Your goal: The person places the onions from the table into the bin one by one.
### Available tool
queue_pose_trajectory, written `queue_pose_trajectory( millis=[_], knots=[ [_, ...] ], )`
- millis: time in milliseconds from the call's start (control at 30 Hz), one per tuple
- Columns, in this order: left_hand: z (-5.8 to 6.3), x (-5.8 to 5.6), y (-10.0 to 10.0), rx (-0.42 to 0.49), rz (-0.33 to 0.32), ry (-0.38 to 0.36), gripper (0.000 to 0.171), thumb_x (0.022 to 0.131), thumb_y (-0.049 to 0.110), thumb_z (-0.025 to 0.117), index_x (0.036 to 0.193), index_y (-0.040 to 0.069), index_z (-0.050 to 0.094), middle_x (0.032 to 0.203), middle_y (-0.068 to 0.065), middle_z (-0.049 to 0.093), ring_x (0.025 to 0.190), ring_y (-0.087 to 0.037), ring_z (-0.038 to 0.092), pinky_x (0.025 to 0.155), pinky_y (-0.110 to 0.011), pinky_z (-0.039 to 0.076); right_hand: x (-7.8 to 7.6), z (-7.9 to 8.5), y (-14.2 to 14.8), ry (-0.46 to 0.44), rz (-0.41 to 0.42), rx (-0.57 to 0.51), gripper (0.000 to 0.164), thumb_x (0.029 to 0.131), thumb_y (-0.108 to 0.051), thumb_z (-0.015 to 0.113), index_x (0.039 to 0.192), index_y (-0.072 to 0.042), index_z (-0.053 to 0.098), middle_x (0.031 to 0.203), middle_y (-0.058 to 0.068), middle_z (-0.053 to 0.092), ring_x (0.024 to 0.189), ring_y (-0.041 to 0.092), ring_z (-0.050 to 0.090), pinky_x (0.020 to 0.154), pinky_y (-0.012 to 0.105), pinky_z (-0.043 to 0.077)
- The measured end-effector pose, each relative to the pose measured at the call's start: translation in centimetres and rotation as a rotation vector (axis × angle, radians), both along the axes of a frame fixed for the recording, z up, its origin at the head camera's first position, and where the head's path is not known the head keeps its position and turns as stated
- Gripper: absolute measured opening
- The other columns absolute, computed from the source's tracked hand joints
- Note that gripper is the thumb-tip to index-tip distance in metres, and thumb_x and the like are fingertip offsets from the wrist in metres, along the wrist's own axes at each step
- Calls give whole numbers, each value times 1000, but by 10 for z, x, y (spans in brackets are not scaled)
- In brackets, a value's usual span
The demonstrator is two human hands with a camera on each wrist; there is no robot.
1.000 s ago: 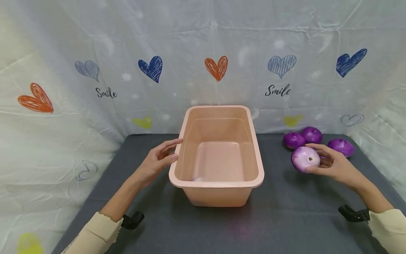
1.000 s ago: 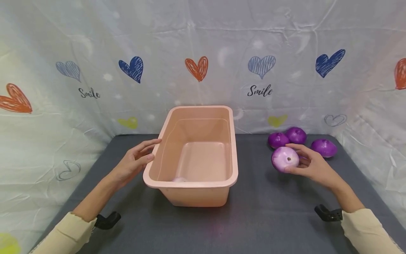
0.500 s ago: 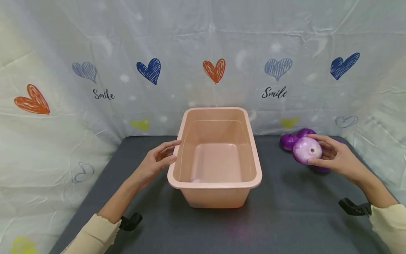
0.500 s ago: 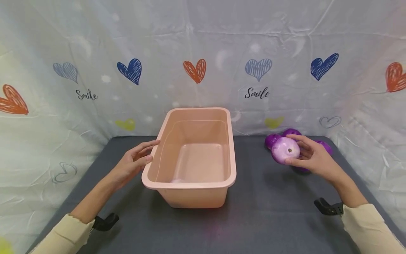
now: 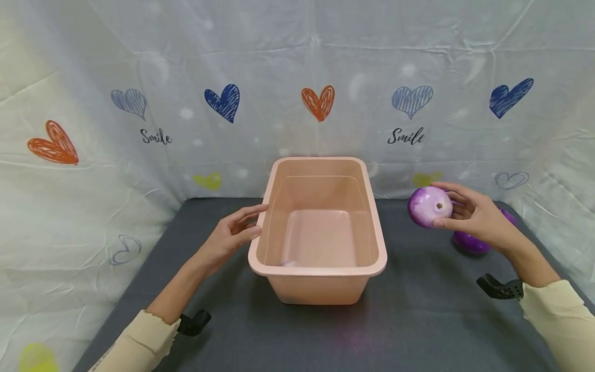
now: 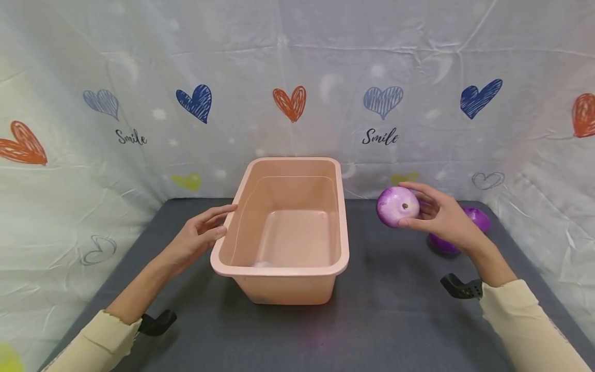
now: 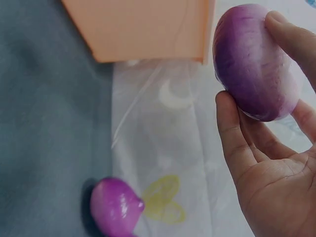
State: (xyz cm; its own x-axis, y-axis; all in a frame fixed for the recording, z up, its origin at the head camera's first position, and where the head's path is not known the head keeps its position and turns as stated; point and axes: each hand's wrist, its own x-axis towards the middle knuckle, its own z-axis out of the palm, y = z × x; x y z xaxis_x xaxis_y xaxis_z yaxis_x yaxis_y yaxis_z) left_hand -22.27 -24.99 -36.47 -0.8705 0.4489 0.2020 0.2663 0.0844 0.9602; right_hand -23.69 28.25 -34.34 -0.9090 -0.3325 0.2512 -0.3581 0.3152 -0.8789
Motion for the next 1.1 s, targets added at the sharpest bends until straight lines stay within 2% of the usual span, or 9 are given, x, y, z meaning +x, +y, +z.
queue_pose_trajectory(
  millis=[233,433,600,767,900,1000,1100],
  knots=[
    [2,0,0,-9,15,-6,54,103,11,61,155,12,45,157,-9,39,140,-28,41,105,-44,45,-8,13,-17,42,34,-20,70,89,2,77,151,-12,49,144,9,50,121,21,57,92,26,52],
    [2,-1,0,-2,13,-8,53,103,11,61,154,12,46,156,-10,40,140,-33,41,104,-43,46,-11,23,-30,45,46,-38,71,87,2,78,151,-12,49,143,8,50,121,21,57,92,24,52],
    [1,0,0,5,6,-10,54,103,10,61,155,10,45,156,-11,40,139,-34,42,104,-47,45,-15,28,-41,75,106,-67,71,87,6,76,150,-8,49,144,10,50,121,24,57,92,27,52],
    [1,0,1,4,12,-12,54,103,10,61,155,11,45,155,-11,41,138,-33,43,104,-51,44,-19,32,-51,74,139,-84,70,87,7,76,150,-10,50,144,11,50,121,26,57,93,29,52],
    [2,1,1,0,18,-12,54,103,11,61,154,11,45,155,-11,41,138,-35,43,104,-47,46,-22,35,-60,83,155,-87,70,87,4,77,149,-12,51,144,10,51,122,27,57,93,29,52],
    [3,1,1,-5,24,-14,54,103,12,62,154,11,45,155,-11,42,138,-35,43,103,-44,46,-26,37,-68,104,200,-100,70,86,7,77,149,-9,51,144,13,52,122,28,57,93,32,53],
    [3,1,2,-7,27,-19,54,103,12,62,154,11,45,155,-11,42,137,-34,45,104,-48,45,-30,37,-76,112,245,-119,70,86,9,76,149,-8,51,143,14,52,123,29,57,92,34,53]
  ],
)
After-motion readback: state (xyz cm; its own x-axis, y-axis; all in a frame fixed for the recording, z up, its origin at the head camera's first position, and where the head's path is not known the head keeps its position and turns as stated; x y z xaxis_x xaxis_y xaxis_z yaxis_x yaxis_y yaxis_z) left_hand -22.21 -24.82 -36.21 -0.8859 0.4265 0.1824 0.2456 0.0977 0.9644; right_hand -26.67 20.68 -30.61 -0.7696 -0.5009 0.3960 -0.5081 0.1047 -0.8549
